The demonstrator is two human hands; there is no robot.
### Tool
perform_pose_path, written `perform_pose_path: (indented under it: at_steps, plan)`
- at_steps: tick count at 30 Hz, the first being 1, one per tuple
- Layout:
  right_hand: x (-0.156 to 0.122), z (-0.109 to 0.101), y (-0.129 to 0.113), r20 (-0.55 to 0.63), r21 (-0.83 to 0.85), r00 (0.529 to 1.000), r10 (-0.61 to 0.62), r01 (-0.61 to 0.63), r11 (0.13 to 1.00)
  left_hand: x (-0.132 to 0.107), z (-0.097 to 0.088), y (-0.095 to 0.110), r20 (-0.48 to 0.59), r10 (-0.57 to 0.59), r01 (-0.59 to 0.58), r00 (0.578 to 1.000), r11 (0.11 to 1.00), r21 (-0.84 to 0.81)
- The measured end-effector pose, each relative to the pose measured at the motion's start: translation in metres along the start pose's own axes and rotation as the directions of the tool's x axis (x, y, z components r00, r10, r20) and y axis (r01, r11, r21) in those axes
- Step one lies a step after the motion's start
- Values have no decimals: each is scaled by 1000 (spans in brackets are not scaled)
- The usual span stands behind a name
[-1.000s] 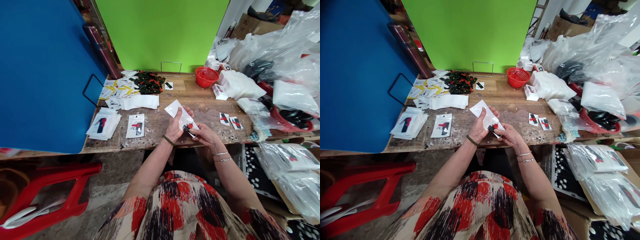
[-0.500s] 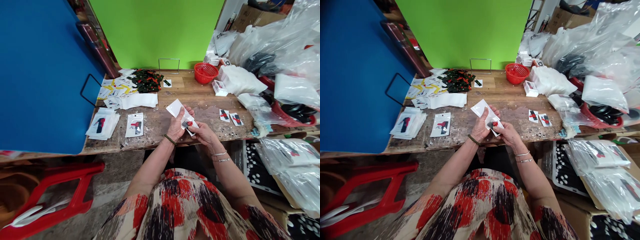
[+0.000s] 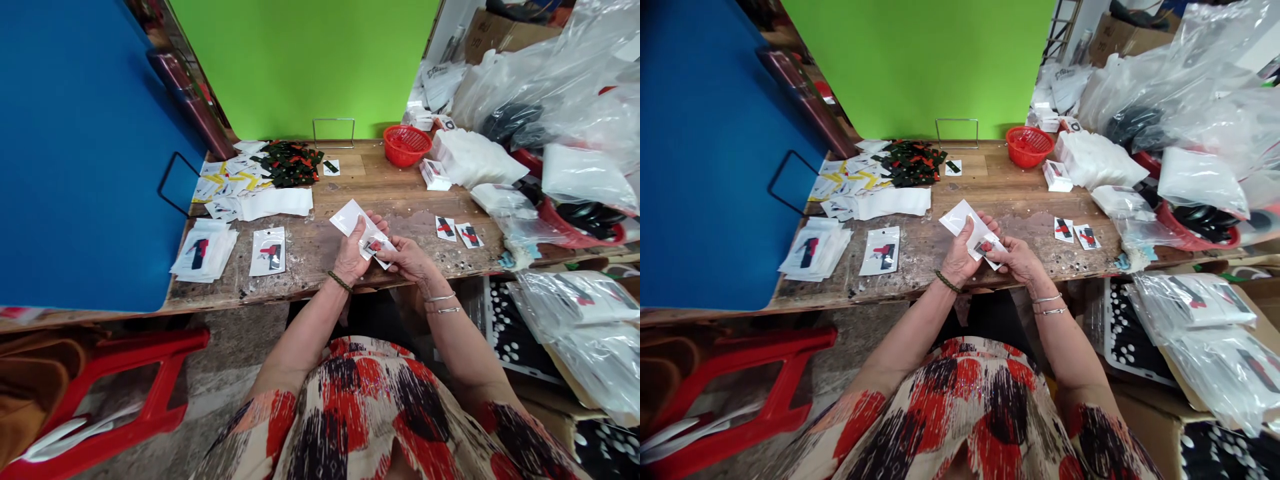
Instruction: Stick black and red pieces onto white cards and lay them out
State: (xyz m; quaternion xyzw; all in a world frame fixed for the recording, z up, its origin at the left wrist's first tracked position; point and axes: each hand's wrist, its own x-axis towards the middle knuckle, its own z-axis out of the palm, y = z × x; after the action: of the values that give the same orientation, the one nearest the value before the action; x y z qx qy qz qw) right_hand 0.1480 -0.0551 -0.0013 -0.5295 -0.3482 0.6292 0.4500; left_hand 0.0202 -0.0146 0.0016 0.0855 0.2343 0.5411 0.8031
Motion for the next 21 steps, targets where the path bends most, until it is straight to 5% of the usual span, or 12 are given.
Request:
perform_pose_path:
  at_steps: [14, 21]
  plan:
    - [-2, 5, 5, 28, 21, 1000, -8, 8, 1000, 0, -2, -6, 11, 18, -18, 1000, 998, 56]
    - [4, 13, 11, -210, -12, 967, -141, 142, 990, 0, 0, -18, -33, 70, -67, 997, 994, 91]
